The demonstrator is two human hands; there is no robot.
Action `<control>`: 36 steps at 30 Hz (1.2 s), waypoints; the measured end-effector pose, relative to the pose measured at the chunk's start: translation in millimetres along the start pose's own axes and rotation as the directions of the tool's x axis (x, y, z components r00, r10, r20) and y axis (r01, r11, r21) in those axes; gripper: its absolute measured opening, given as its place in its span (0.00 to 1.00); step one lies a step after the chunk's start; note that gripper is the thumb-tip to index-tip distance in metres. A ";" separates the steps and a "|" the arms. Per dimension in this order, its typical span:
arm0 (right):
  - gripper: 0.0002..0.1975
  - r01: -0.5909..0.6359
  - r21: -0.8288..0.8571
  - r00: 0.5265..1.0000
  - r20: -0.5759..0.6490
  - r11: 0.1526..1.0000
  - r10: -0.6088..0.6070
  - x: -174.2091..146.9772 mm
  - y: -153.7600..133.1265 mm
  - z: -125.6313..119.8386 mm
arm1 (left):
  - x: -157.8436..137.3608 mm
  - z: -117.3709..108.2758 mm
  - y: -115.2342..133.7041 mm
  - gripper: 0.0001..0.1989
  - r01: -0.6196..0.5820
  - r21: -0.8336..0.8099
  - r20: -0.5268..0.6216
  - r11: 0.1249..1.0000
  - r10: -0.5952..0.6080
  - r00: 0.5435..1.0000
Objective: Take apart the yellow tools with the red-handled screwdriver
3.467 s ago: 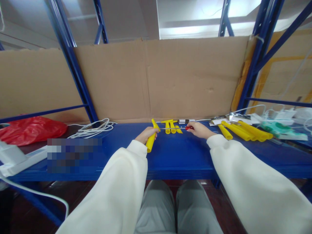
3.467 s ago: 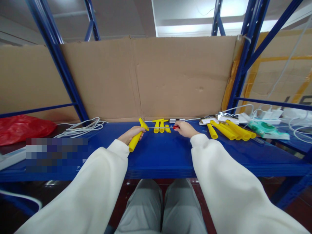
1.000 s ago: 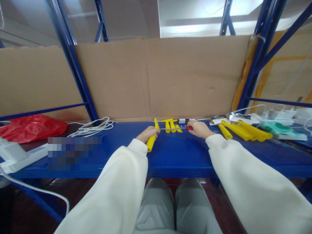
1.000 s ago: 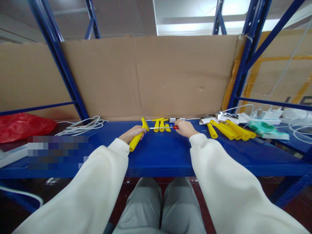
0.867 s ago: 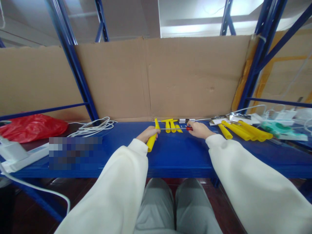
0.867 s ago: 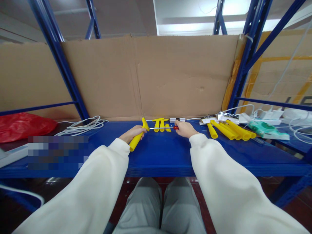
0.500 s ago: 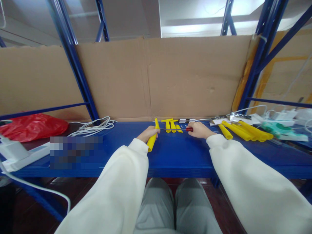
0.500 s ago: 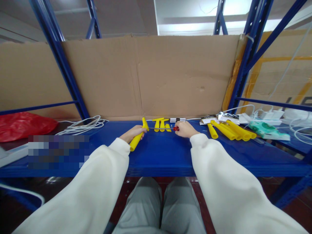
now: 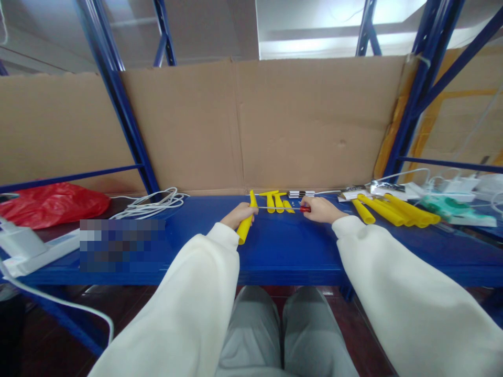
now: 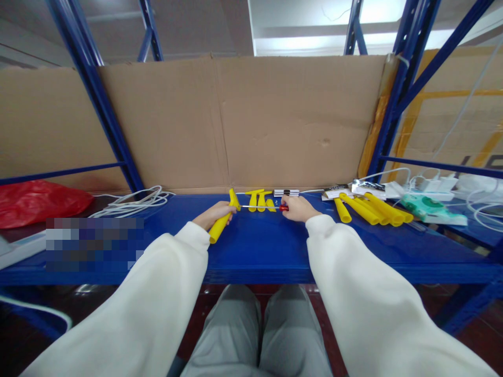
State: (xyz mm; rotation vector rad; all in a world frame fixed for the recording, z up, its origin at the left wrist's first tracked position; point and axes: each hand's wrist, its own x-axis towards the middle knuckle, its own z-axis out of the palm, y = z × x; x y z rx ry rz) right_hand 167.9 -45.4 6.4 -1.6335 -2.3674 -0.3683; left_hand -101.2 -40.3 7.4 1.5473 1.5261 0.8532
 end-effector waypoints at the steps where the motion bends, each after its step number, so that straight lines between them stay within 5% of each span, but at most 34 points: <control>1: 0.12 0.015 -0.011 1.000 -0.001 1.000 -0.015 -0.1 -0.1 -0.1 | 0.0 -0.1 0.0 0.06 0.001 -0.001 -0.001 1.000 -0.001 1.000; 10: 0.06 0.035 -0.101 0.999 0.020 0.994 -0.033 0.8 -1.0 -2.0 | 0.0 -0.4 -1.0 0.06 0.000 -0.002 0.001 1.000 0.000 1.000; 14: 0.07 -0.062 -0.098 0.996 0.053 0.993 0.067 -0.4 -3.9 -4.5 | -1.7 -0.1 0.0 0.07 -0.002 0.001 0.001 1.000 0.002 1.000; 22: 0.10 0.029 -0.069 0.999 0.045 0.997 -0.026 -2.7 -5.3 -6.2 | -1.1 0.0 -1.4 0.06 -0.005 -0.013 -0.010 1.000 0.005 1.000; 36: 0.11 -0.047 -0.026 0.997 0.057 0.999 0.049 -3.8 -6.3 -7.2 | -3.0 0.5 0.8 0.05 -0.002 -0.005 -0.004 1.000 0.001 1.000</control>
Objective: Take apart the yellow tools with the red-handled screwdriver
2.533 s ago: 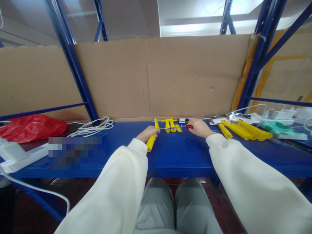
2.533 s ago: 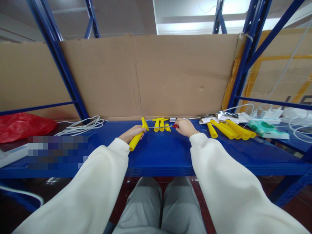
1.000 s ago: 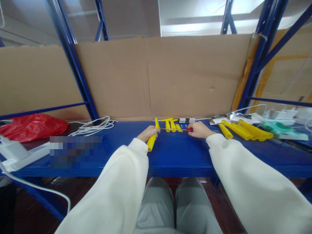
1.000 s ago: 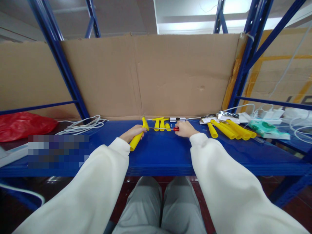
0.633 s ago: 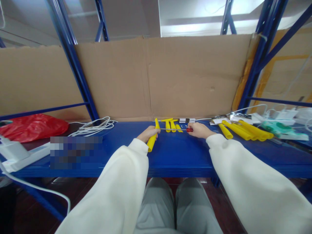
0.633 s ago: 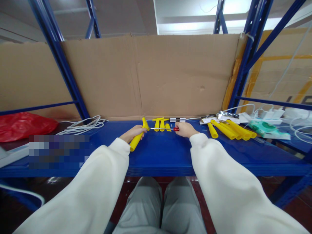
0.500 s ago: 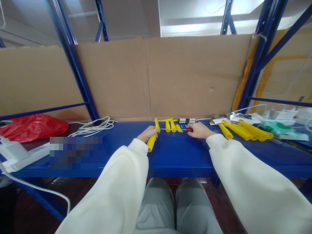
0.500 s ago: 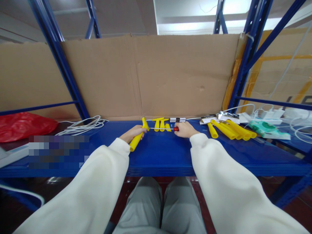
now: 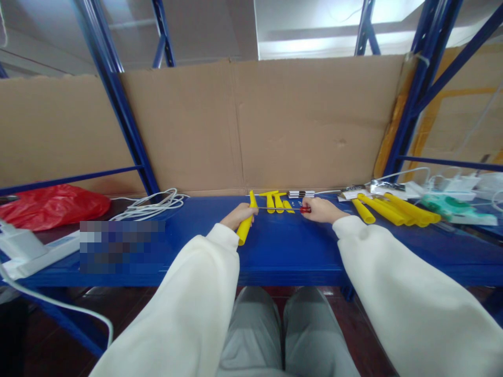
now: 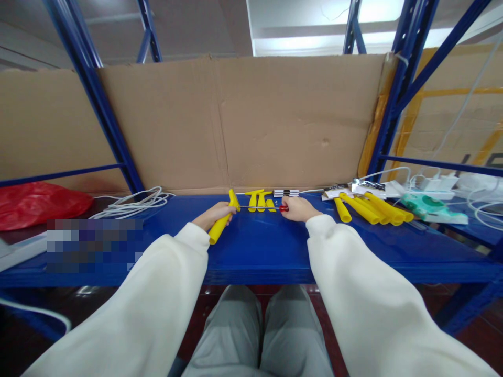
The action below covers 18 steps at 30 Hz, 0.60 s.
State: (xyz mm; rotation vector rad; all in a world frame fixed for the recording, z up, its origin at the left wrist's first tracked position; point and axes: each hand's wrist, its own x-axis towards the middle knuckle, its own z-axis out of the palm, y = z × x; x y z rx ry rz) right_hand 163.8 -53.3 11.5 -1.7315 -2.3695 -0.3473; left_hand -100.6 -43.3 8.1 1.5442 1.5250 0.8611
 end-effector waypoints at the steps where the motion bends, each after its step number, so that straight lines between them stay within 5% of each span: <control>1: 0.11 0.019 0.011 1.000 0.002 1.000 -0.019 0.0 0.5 0.3 | -0.1 -0.1 0.1 0.05 0.000 -0.004 -0.001 1.000 0.000 1.000; 7: 0.05 0.107 -0.022 0.994 0.016 0.994 -0.107 3.0 3.6 3.8 | 0.8 0.3 -0.4 0.05 -0.006 0.004 0.000 1.000 0.006 1.000; 13: 0.09 -0.006 0.010 1.000 0.005 1.000 0.006 4.0 3.4 5.6 | 4.1 0.2 -2.7 0.06 -0.019 0.000 0.003 1.000 0.019 1.000; 18: 0.09 0.033 0.027 0.999 0.008 0.999 -0.034 1.1 1.5 2.6 | 5.1 -0.8 -4.0 0.06 -0.010 0.003 0.004 1.000 0.010 1.000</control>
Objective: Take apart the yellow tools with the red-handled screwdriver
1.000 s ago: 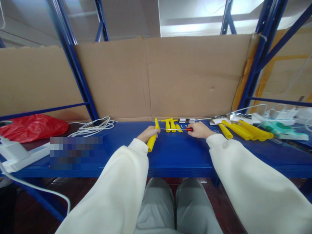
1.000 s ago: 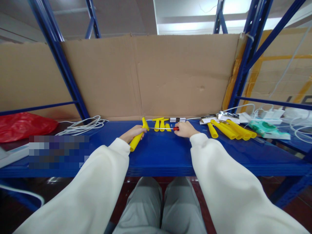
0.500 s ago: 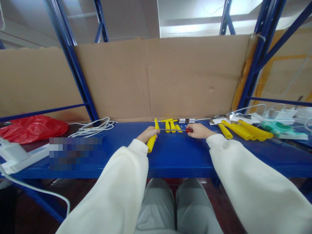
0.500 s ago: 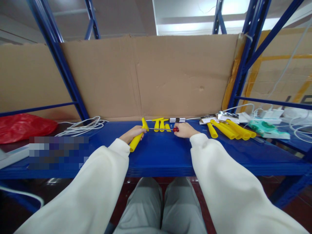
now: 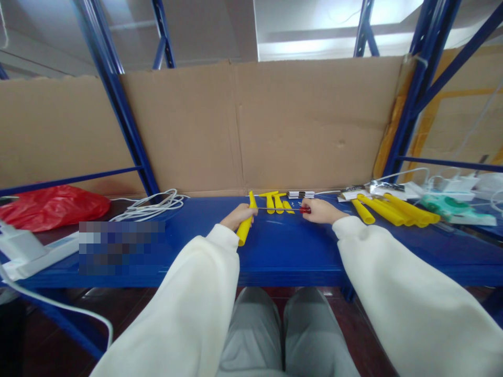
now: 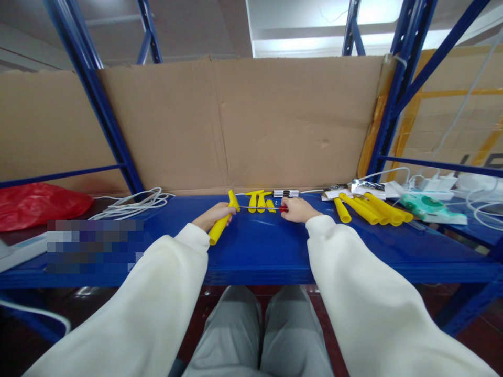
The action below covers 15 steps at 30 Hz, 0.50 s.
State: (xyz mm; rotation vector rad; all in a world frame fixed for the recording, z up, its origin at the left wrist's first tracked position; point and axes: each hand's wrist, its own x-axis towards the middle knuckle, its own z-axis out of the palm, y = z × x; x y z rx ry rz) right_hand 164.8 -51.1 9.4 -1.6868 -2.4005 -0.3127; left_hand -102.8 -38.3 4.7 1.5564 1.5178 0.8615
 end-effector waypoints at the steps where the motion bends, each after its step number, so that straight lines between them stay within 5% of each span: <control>1: 0.08 0.011 -0.016 1.000 0.003 1.000 -0.011 -0.1 -0.2 -0.5 | 0.0 0.1 -0.2 0.06 -0.001 -0.001 0.000 1.000 0.001 1.000; 15: 0.11 -0.045 -0.014 0.999 -0.007 0.999 0.045 0.6 -0.3 0.6 | -2.3 0.4 2.2 0.05 0.004 0.001 0.005 1.000 -0.004 1.000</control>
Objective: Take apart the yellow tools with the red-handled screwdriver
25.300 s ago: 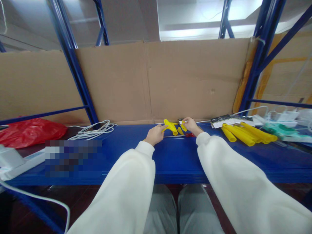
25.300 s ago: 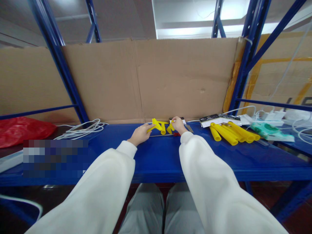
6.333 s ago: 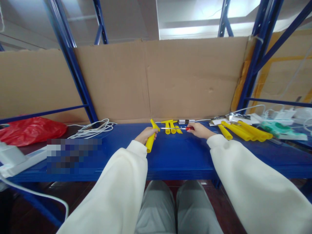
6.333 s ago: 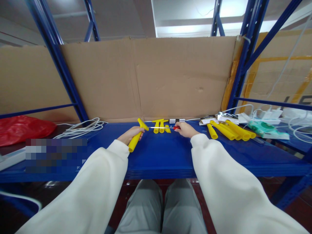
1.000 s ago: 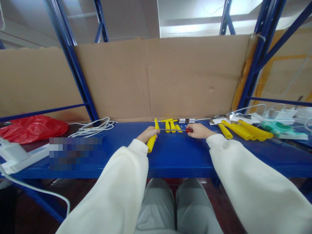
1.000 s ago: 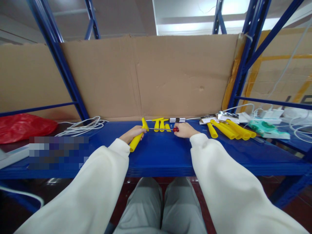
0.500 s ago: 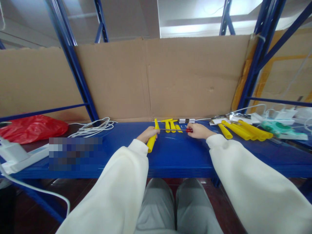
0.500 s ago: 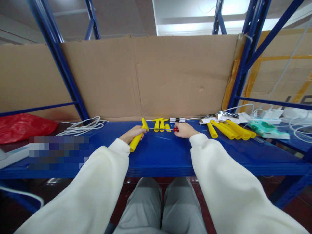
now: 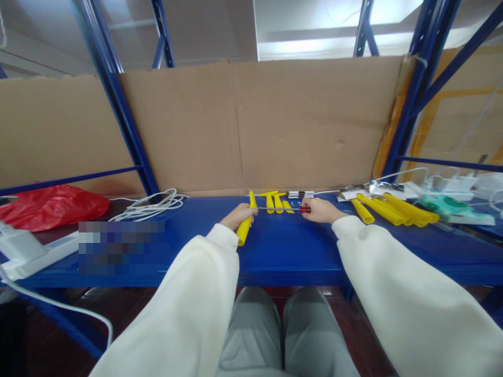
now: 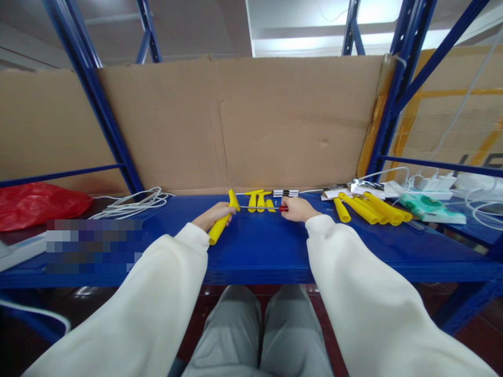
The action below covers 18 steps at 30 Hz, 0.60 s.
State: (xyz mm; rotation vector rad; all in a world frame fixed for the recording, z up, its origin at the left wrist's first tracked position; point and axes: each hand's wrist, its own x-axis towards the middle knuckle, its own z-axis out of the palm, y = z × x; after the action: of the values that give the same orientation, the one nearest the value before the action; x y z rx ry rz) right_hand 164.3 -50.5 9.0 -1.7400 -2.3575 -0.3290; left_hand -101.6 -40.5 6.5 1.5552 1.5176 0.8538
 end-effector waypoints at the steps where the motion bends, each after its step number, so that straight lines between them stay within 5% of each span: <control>1: 0.11 0.012 0.004 1.000 0.007 1.000 -0.012 -0.4 -0.5 -0.5 | 0.6 0.0 -0.8 0.05 -0.002 -0.001 -0.001 1.000 0.002 1.000; 10: 0.10 0.084 -0.047 0.996 -0.039 0.995 -0.086 1.1 1.5 -3.4 | 1.9 0.0 -2.8 0.06 -0.010 -0.007 -0.006 1.000 0.010 1.000; 18: 0.12 0.013 -0.039 0.999 -0.048 0.999 -0.014 -0.3 1.8 -0.3 | 0.5 0.1 -2.0 0.06 -0.013 -0.008 -0.012 1.000 0.013 1.000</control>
State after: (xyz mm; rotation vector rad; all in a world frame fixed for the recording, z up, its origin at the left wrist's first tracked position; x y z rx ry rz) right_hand 166.1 -50.4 9.3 -1.7140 -2.3455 -0.4166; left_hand -102.4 -40.1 4.7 1.5583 1.5124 0.8763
